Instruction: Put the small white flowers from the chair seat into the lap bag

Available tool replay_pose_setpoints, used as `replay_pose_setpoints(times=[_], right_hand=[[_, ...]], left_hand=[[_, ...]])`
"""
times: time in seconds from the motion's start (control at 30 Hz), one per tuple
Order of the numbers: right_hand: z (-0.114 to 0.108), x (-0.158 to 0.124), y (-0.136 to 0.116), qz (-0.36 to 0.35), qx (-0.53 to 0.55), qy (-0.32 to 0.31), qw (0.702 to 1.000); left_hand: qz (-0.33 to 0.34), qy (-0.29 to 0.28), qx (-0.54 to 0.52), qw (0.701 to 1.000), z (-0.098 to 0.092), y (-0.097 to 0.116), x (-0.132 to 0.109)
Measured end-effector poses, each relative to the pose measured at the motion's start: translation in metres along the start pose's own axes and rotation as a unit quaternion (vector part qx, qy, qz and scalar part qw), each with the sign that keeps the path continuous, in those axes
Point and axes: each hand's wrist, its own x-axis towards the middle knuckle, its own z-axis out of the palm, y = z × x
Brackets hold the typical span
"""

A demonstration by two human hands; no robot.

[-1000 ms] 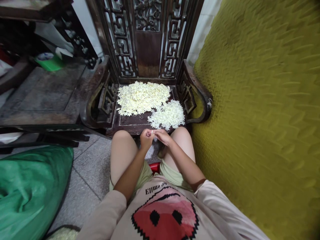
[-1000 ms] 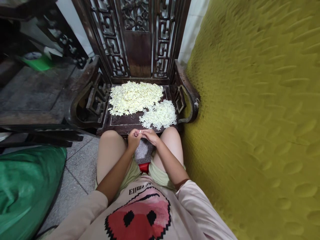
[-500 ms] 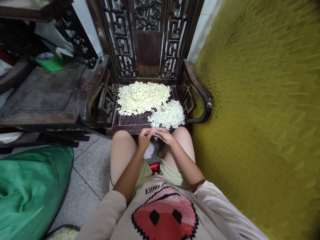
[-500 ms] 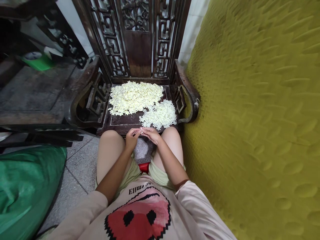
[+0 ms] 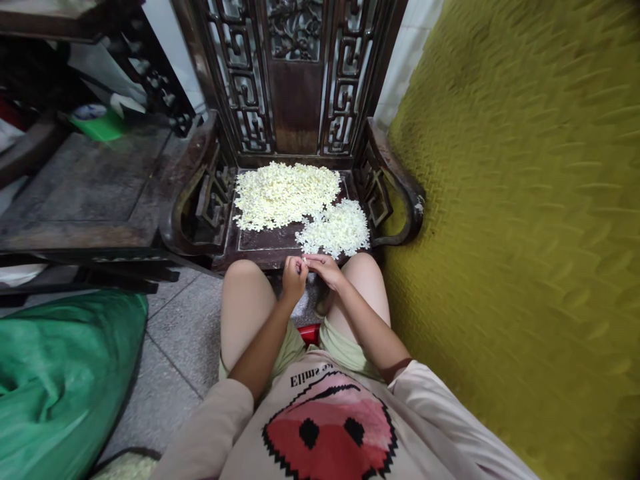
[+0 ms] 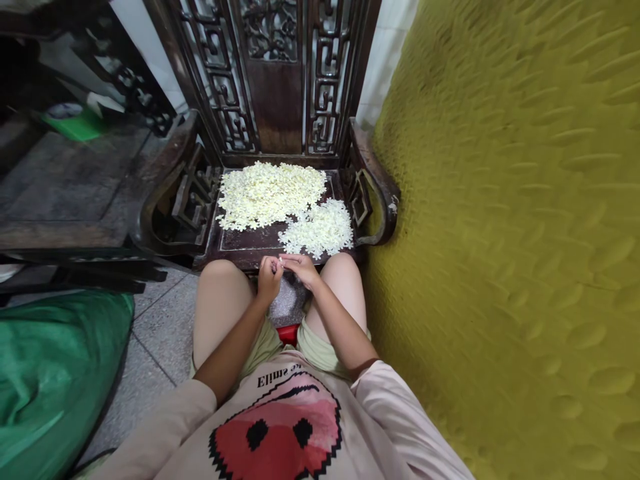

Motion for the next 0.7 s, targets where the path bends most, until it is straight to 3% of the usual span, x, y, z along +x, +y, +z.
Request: replay_pose_setpoints(times=[0.7], right_hand=[[0.016, -0.007, 0.006, 0.015, 0.110, 0.036, 0.993]], left_hand=[[0.001, 0.059, -0.024, 0.998, 0.003, -0.001, -0.005]])
